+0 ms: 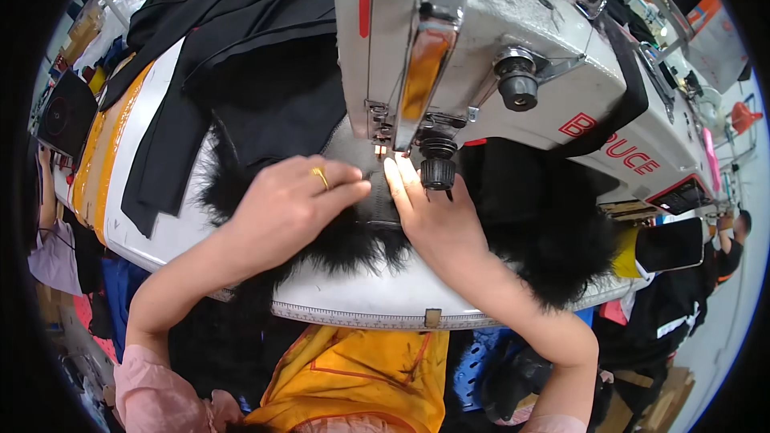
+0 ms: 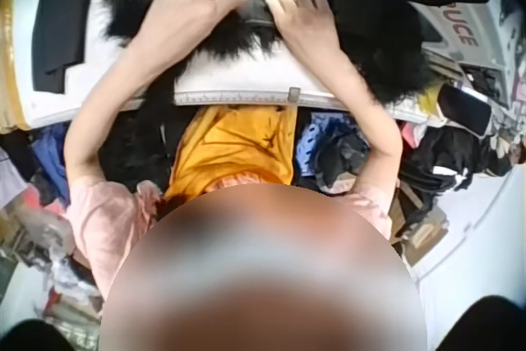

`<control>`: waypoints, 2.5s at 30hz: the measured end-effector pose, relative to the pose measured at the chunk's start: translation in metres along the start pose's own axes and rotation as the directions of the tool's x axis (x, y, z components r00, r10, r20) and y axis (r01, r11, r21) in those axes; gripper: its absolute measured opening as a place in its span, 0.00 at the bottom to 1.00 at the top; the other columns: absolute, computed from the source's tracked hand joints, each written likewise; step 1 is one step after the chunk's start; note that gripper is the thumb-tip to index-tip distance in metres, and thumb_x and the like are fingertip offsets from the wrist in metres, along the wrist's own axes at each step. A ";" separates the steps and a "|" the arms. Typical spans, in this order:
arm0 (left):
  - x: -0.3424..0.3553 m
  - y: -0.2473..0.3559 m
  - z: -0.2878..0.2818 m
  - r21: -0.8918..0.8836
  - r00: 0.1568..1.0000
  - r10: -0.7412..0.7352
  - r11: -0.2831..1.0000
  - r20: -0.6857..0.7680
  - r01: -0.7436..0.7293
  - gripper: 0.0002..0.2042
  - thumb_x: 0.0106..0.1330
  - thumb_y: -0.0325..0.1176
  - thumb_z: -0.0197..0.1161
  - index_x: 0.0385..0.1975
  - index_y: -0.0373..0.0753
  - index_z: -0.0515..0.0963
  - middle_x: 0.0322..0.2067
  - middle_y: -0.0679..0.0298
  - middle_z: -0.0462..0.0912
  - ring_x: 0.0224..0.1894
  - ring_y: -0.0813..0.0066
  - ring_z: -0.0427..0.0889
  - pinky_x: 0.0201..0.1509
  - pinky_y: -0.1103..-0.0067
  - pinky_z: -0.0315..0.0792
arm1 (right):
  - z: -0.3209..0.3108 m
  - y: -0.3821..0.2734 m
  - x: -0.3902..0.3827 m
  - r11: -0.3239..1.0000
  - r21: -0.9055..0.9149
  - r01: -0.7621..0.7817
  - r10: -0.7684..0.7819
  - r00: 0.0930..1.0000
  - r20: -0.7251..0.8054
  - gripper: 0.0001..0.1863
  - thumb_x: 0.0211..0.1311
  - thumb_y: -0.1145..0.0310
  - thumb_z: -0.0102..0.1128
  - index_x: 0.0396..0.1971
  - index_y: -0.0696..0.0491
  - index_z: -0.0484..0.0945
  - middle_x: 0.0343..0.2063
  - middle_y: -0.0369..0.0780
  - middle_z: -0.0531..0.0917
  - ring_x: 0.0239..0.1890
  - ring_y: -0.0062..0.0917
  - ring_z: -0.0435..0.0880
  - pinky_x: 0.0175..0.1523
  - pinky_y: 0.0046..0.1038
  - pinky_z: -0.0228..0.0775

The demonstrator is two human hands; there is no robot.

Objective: Sewing faux fur trim onto black fabric using an industrial sewing machine.

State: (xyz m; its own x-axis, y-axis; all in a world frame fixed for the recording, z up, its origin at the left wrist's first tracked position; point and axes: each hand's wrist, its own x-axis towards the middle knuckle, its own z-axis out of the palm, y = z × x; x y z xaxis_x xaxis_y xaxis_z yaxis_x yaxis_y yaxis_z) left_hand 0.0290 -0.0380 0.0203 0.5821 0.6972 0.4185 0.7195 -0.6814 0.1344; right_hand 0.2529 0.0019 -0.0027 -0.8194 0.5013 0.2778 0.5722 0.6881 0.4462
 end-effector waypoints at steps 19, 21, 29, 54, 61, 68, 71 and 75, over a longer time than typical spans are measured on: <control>-0.009 -0.008 0.017 0.006 0.939 -0.155 0.987 0.306 0.161 0.22 0.60 0.26 0.54 0.57 0.39 0.70 0.61 0.60 0.69 0.65 0.59 0.64 0.59 0.60 0.64 | 0.012 0.020 -0.010 0.995 -0.017 -0.097 0.098 0.990 0.102 0.06 0.45 0.74 0.58 0.24 0.60 0.74 0.33 0.47 0.73 0.42 0.41 0.71 0.42 0.37 0.69; -0.006 -0.013 0.018 -0.077 0.966 -0.162 0.981 0.203 0.181 0.21 0.60 0.27 0.55 0.57 0.40 0.71 0.60 0.61 0.69 0.65 0.59 0.65 0.57 0.60 0.66 | 0.017 0.022 -0.014 0.994 -0.062 -0.091 0.099 0.984 0.146 0.06 0.45 0.74 0.58 0.23 0.61 0.74 0.37 0.47 0.71 0.43 0.43 0.70 0.45 0.37 0.69; 0.005 -0.039 0.027 -0.187 0.959 -0.142 0.964 0.246 0.191 0.17 0.63 0.32 0.57 0.53 0.43 0.74 0.58 0.61 0.72 0.63 0.59 0.68 0.49 0.61 0.75 | 0.027 0.020 -0.011 0.955 0.007 -0.295 0.293 0.950 0.104 0.17 0.51 0.74 0.53 0.44 0.49 0.76 0.34 0.37 0.77 0.41 0.30 0.79 0.48 0.36 0.69; 0.028 -0.080 0.031 -0.214 0.955 -0.138 0.957 0.263 0.197 0.31 0.63 0.51 0.57 0.60 0.35 0.63 0.54 0.49 0.74 0.55 0.55 0.74 0.58 0.69 0.70 | 0.041 0.028 -0.017 0.945 0.042 -0.325 0.322 0.945 0.057 0.14 0.50 0.77 0.54 0.39 0.52 0.77 0.32 0.40 0.78 0.37 0.32 0.79 0.44 0.34 0.69; 0.008 -0.098 0.032 -0.263 0.957 0.291 0.923 0.000 -0.281 0.14 0.58 0.36 0.66 0.43 0.40 0.76 0.49 0.61 0.77 0.52 0.62 0.77 0.53 0.70 0.73 | -0.022 0.018 -0.023 0.956 -0.188 -0.227 0.280 0.895 0.348 0.25 0.48 0.70 0.58 0.51 0.55 0.75 0.57 0.44 0.72 0.47 0.35 0.74 0.54 0.34 0.65; -0.017 -0.056 -0.002 -0.195 0.937 0.320 0.937 0.143 -0.290 0.15 0.52 0.42 0.70 0.30 0.40 0.73 0.43 0.63 0.77 0.48 0.68 0.77 0.41 0.75 0.70 | -0.041 0.019 0.005 0.852 0.502 -0.149 -0.055 0.928 0.369 0.41 0.41 0.74 0.59 0.63 0.52 0.63 0.61 0.36 0.67 0.60 0.28 0.69 0.42 0.29 0.75; -0.020 -0.045 -0.011 -0.093 0.963 0.190 0.980 0.192 -0.175 0.16 0.48 0.39 0.69 0.31 0.39 0.72 0.40 0.62 0.75 0.47 0.67 0.74 0.43 0.75 0.68 | -0.019 0.009 0.009 0.963 0.250 -0.103 0.037 0.966 0.257 0.34 0.45 0.75 0.56 0.59 0.48 0.68 0.52 0.33 0.72 0.49 0.29 0.76 0.30 0.18 0.76; -0.004 -0.038 -0.021 0.456 0.958 -0.018 0.882 0.285 -0.119 0.10 0.52 0.31 0.57 0.34 0.38 0.73 0.39 0.60 0.75 0.46 0.68 0.73 0.50 0.75 0.67 | -0.011 0.002 0.003 0.979 0.183 -0.086 0.061 0.989 0.135 0.28 0.50 0.73 0.53 0.57 0.48 0.72 0.50 0.31 0.73 0.47 0.23 0.76 0.26 0.18 0.75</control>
State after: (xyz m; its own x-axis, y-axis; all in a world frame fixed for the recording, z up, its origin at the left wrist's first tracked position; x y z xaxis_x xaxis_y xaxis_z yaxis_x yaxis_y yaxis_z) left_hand -0.0086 -0.0192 0.0326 0.6525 0.7442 0.1429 0.7384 -0.5820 -0.3406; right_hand 0.2516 -0.0010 0.0080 -0.7710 0.6086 0.1876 0.6365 0.7270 0.2573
